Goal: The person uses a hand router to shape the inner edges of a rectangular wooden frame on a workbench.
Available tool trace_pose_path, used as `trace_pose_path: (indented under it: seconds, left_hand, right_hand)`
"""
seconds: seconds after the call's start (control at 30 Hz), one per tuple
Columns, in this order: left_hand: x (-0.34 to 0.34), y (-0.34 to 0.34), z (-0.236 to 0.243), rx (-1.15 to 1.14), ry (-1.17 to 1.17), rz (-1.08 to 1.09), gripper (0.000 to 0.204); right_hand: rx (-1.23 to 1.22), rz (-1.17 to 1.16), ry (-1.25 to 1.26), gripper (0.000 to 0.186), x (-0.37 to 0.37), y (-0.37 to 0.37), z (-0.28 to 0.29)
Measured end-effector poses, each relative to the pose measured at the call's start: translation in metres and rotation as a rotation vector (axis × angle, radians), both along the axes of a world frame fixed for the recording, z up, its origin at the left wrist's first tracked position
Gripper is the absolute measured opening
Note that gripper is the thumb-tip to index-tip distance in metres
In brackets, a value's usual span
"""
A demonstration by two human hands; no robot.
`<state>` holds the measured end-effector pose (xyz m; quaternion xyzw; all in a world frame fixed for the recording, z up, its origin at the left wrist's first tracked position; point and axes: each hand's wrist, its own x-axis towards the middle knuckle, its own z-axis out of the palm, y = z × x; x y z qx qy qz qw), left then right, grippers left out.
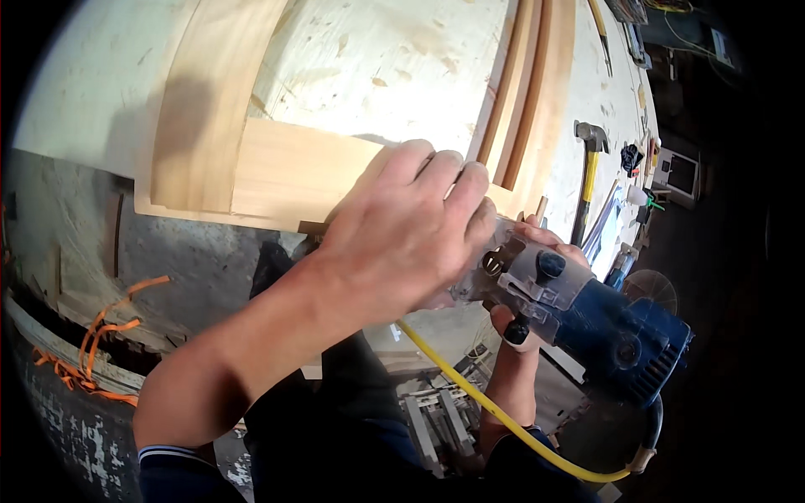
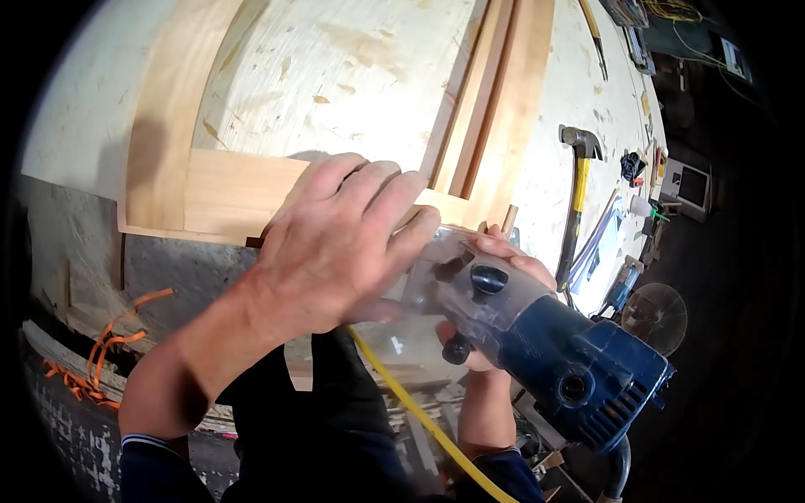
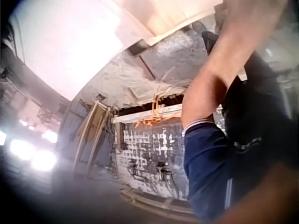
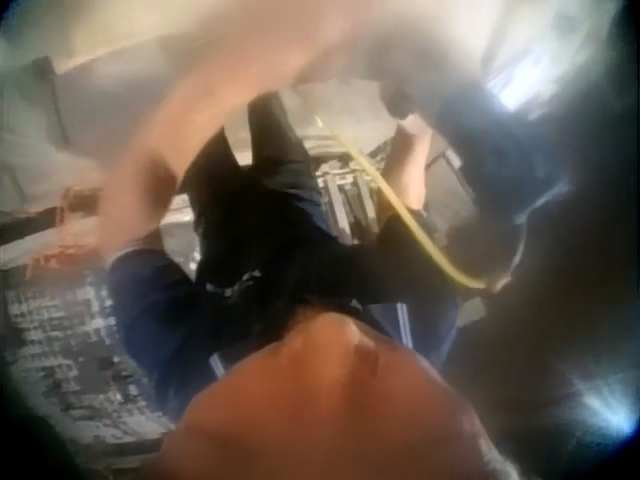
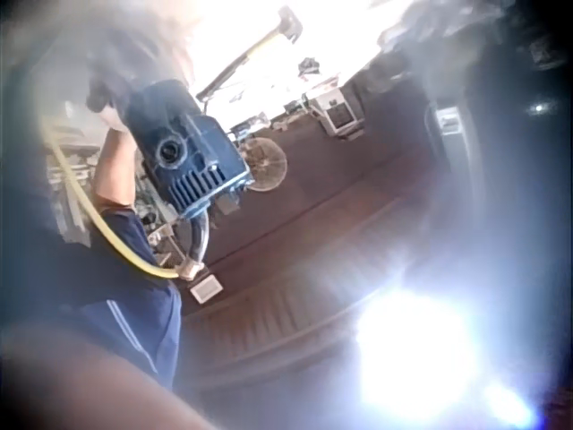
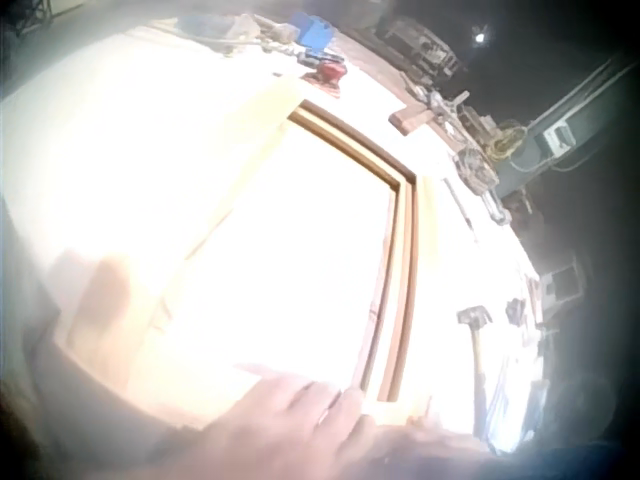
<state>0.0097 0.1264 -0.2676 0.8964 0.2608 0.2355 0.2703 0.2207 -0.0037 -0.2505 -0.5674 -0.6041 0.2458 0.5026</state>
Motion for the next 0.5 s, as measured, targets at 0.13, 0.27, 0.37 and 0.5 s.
trace_pose_path:
  seconds: [0.13, 0.27, 0.37, 0.5]
  left_hand:
    - [0.004, -0.003, -0.007, 0.037, -0.101, 0.029, 0.060]
    - [0.004, -0.002, -0.004, 0.046, -0.106, 0.056, 0.040]
    - [0.001, -0.001, -0.001, 0.063, -0.032, 0.013, 0.028]
    - [-0.001, -0.001, -0.001, 0.109, 0.047, -0.017, 0.027]
  right_hand:
    - [-0.064, -0.039, 0.015, 0.090, -0.001, -0.002, 0.001]
    - [-0.057, -0.024, 0.030, 0.089, 0.003, -0.004, -0.001]
    - [-0.035, -0.001, 0.049, 0.090, 0.006, -0.003, -0.005]
    - [-0.036, 0.056, 0.037, 0.090, 0.011, -0.003, -0.008]
